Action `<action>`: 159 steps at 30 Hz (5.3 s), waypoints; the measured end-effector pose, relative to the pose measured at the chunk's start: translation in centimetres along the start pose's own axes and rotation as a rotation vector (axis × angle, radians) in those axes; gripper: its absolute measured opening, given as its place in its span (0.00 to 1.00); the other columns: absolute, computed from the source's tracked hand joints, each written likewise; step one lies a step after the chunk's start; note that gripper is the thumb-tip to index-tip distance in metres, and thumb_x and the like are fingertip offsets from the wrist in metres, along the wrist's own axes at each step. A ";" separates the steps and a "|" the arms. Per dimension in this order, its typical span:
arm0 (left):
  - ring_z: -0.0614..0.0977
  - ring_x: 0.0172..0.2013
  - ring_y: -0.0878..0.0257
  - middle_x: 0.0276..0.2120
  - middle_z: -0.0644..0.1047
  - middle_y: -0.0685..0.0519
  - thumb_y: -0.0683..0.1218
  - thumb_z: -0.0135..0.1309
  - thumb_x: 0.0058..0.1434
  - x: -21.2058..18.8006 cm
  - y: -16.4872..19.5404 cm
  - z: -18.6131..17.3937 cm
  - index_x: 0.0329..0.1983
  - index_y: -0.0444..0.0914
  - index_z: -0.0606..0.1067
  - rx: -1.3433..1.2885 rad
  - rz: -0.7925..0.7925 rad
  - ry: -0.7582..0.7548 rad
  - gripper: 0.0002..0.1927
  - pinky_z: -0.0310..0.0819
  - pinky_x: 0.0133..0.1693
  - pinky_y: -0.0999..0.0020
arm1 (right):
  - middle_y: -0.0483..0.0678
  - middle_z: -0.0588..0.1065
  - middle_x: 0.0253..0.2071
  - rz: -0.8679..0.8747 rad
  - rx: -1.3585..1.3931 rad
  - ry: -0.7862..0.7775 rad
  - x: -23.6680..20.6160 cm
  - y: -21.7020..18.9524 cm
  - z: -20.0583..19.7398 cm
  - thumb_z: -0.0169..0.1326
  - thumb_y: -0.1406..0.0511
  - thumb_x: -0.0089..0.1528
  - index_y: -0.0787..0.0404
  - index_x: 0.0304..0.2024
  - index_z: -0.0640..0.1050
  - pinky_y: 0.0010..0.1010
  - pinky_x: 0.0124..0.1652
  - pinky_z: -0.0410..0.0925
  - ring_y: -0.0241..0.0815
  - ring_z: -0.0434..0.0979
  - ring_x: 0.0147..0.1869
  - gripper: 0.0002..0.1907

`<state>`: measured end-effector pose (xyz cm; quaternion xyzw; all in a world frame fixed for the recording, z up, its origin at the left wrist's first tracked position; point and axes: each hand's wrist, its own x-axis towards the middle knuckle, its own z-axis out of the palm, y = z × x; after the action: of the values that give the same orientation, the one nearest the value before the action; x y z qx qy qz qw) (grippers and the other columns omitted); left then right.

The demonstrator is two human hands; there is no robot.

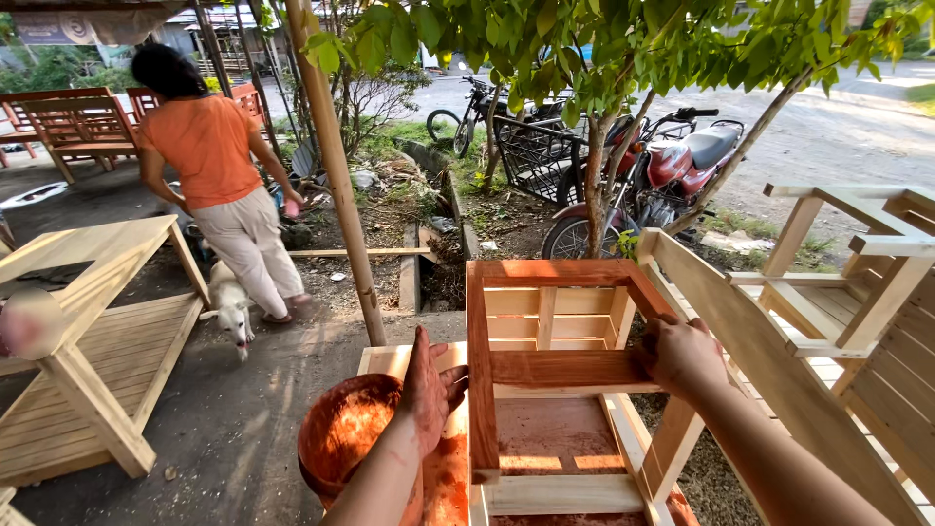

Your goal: The person applies reddish-brown stain to a wooden chair frame using a cloth. They repeatedly dip the cloth into a container of stain and wipe the frame's surfaces, covering the top and side rails.

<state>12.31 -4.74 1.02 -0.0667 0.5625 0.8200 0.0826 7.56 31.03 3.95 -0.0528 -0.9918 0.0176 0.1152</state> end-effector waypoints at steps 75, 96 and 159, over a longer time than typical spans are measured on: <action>0.81 0.50 0.56 0.49 0.80 0.47 0.74 0.34 0.59 5.0 8.1 -10.4 0.65 0.44 0.66 0.108 0.006 0.171 0.42 0.70 0.50 0.58 | 0.43 0.81 0.39 -0.710 0.302 -0.017 22.3 -26.1 7.9 0.61 0.45 0.57 0.52 0.40 0.84 0.45 0.59 0.63 0.44 0.72 0.60 0.22; 0.80 0.50 0.58 0.50 0.79 0.47 0.74 0.34 0.60 2.3 7.8 -9.3 0.67 0.41 0.65 0.132 0.039 -0.010 0.44 0.68 0.51 0.57 | 0.55 0.71 0.52 -0.511 0.111 -0.063 10.6 -25.6 4.0 0.59 0.51 0.59 0.54 0.52 0.76 0.52 0.58 0.64 0.59 0.74 0.56 0.23; 0.77 0.54 0.58 0.56 0.75 0.49 0.72 0.38 0.62 5.4 2.1 -4.1 0.66 0.45 0.65 0.361 0.035 0.022 0.38 0.65 0.54 0.53 | 0.53 0.84 0.46 -0.296 1.229 -0.668 -9.1 -6.9 -6.5 0.53 0.70 0.65 0.67 0.48 0.77 0.44 0.45 0.74 0.48 0.81 0.44 0.09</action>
<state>6.70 -8.96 0.38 -0.0499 0.7023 0.7064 0.0730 17.14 23.31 8.58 0.1650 -0.7816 0.5725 -0.1847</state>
